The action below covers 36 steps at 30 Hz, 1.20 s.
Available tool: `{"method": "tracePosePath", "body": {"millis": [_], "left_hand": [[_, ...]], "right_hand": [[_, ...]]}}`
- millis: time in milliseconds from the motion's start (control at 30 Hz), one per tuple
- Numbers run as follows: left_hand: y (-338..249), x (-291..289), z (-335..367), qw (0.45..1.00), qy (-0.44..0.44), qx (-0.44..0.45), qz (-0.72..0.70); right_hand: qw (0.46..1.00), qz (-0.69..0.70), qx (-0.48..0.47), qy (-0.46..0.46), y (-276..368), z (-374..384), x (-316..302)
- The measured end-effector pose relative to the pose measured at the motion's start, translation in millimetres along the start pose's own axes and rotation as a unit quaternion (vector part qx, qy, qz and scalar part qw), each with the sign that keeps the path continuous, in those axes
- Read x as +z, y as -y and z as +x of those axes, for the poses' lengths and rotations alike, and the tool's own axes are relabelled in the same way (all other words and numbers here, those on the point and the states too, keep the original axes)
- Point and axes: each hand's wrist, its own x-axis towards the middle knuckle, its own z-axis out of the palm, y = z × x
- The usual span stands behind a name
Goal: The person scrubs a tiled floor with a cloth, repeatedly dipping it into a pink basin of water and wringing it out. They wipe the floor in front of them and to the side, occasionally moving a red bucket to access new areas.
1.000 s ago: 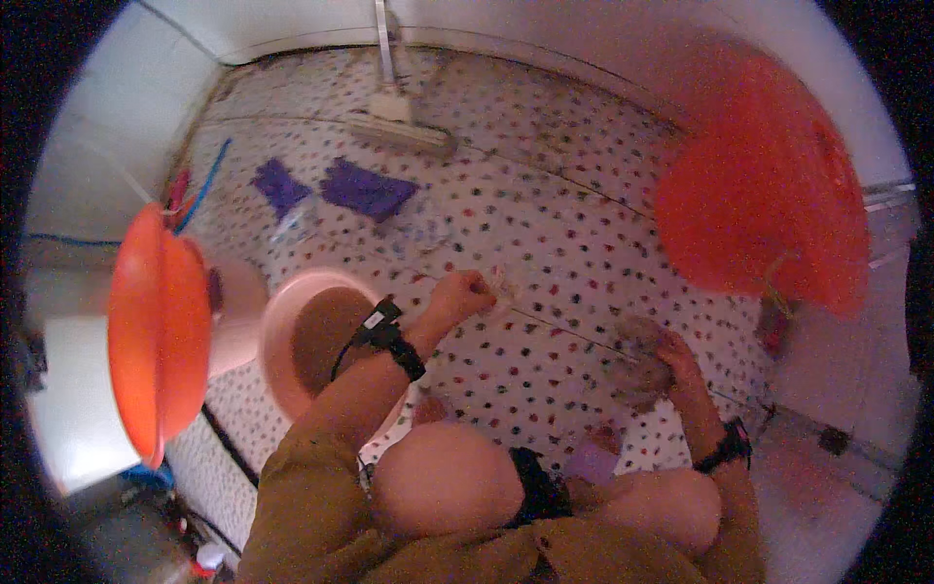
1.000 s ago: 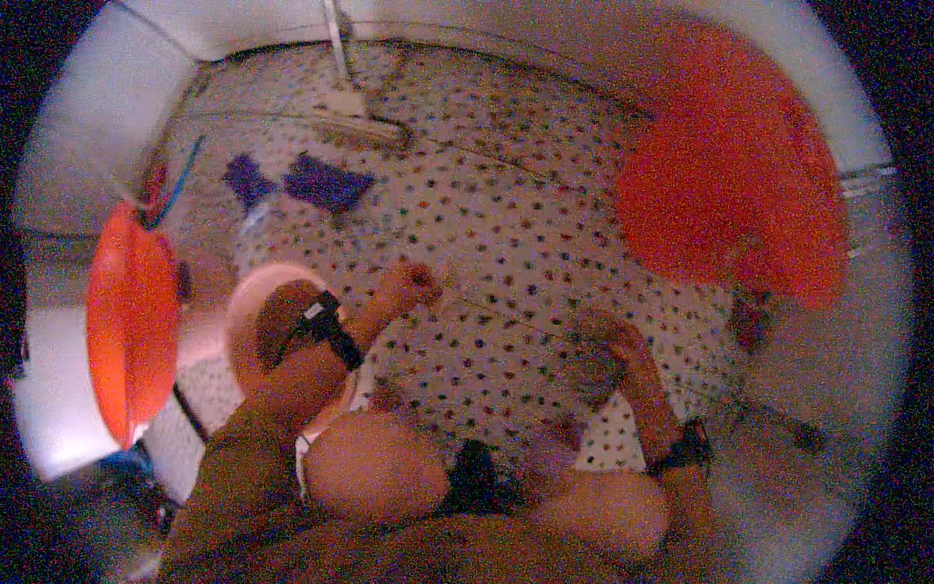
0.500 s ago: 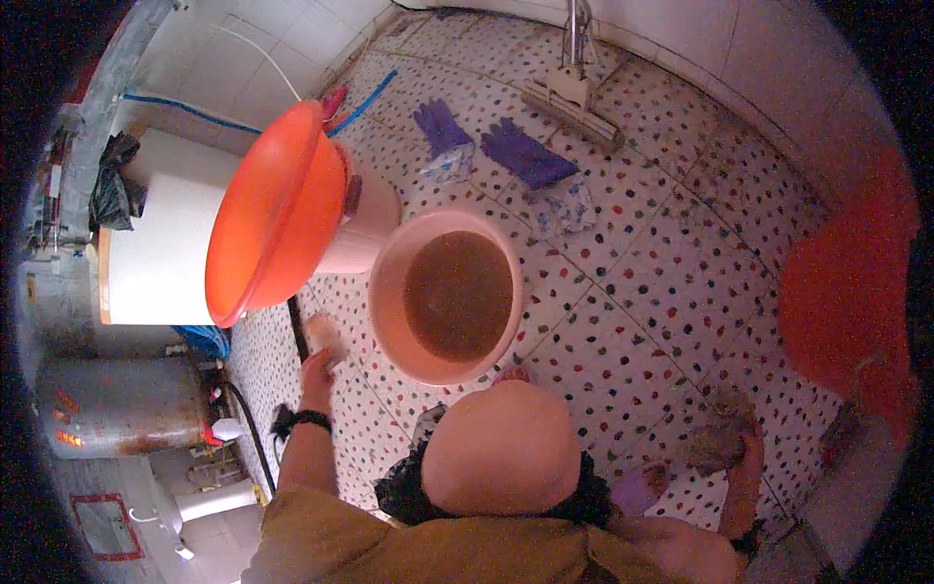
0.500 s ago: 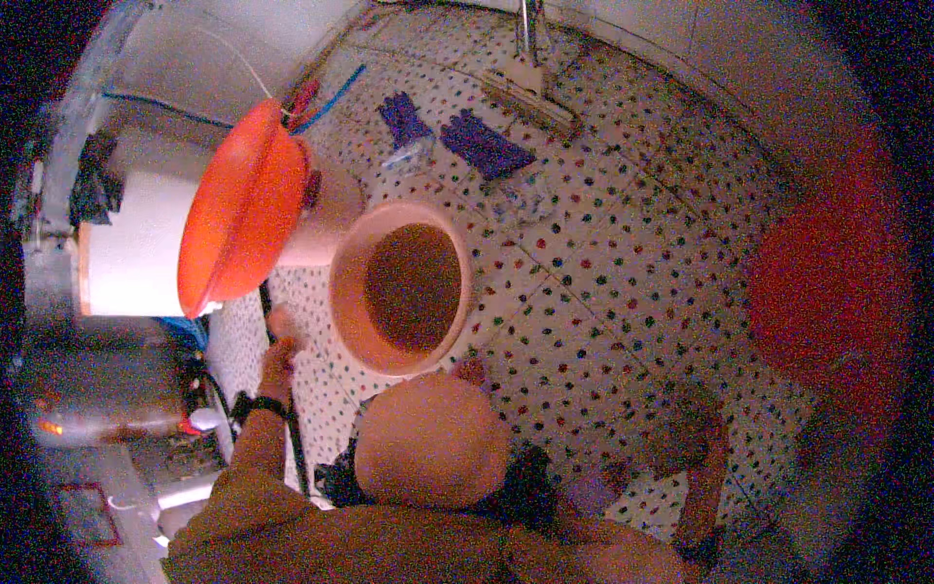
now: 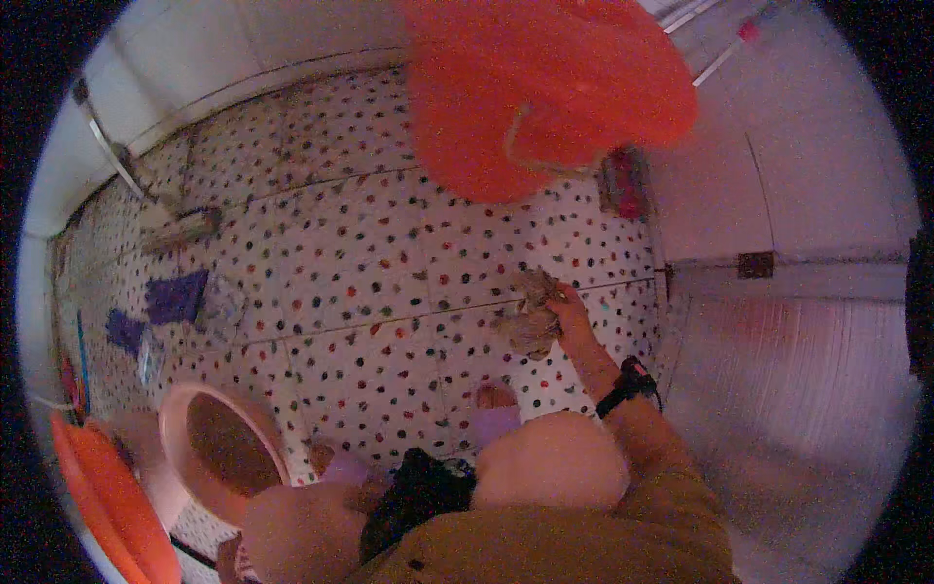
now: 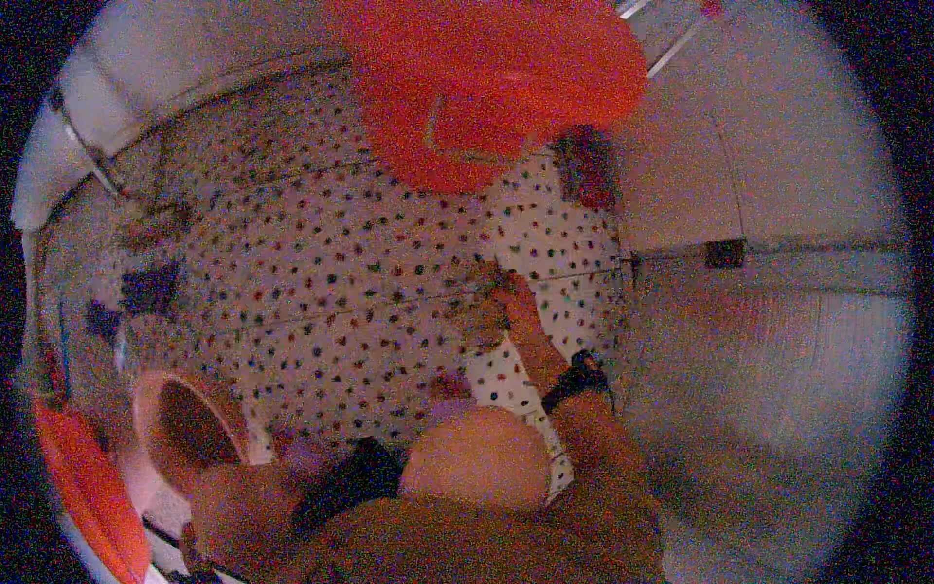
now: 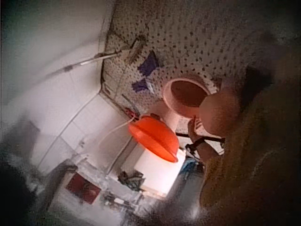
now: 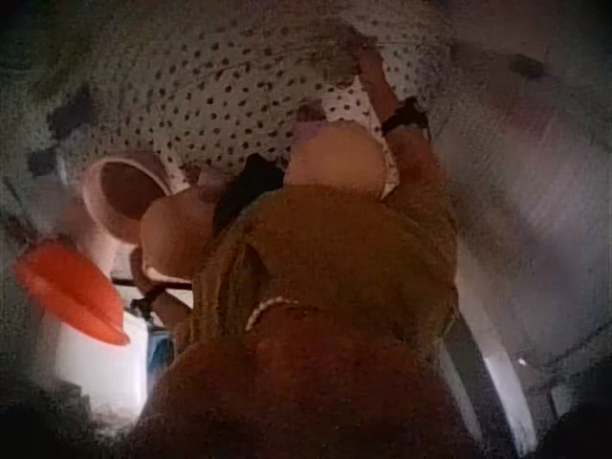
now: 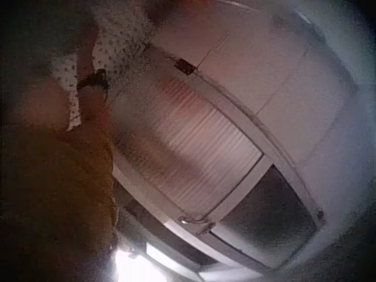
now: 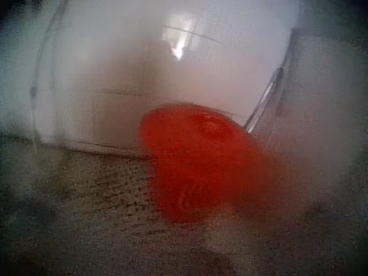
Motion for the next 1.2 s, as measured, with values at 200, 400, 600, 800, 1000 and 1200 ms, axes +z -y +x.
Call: {"method": "tracePosePath", "body": {"millis": [200,400,600,800,1000,1200], "left_hand": [[-252,93,-30,0.935,0.047,0.309,0.165],[-423,177,-127,0.86,-0.002,0.415,0.298],[-517,331,-283,0.845,0.003,0.384,0.373],[-541,489,-361,0.869,0.147,0.295,0.37],[-530,579,-228,0.705,0.315,0.345,0.534],[-456,663,-35,0.519,0.291,0.517,0.614]], "right_hand": [[0.973,-0.122,-0.132,-0.147,-24,30,-103],[0.906,-0.26,-0.255,-0.215,-12,66,-229],[0.838,-0.413,-0.223,-0.28,-42,85,-246],[0.805,-0.385,-0.35,-0.285,-49,87,-180],[0.822,-0.454,-0.305,-0.158,-50,49,18],[0.844,-0.334,-0.416,0.053,-34,24,94]]}}
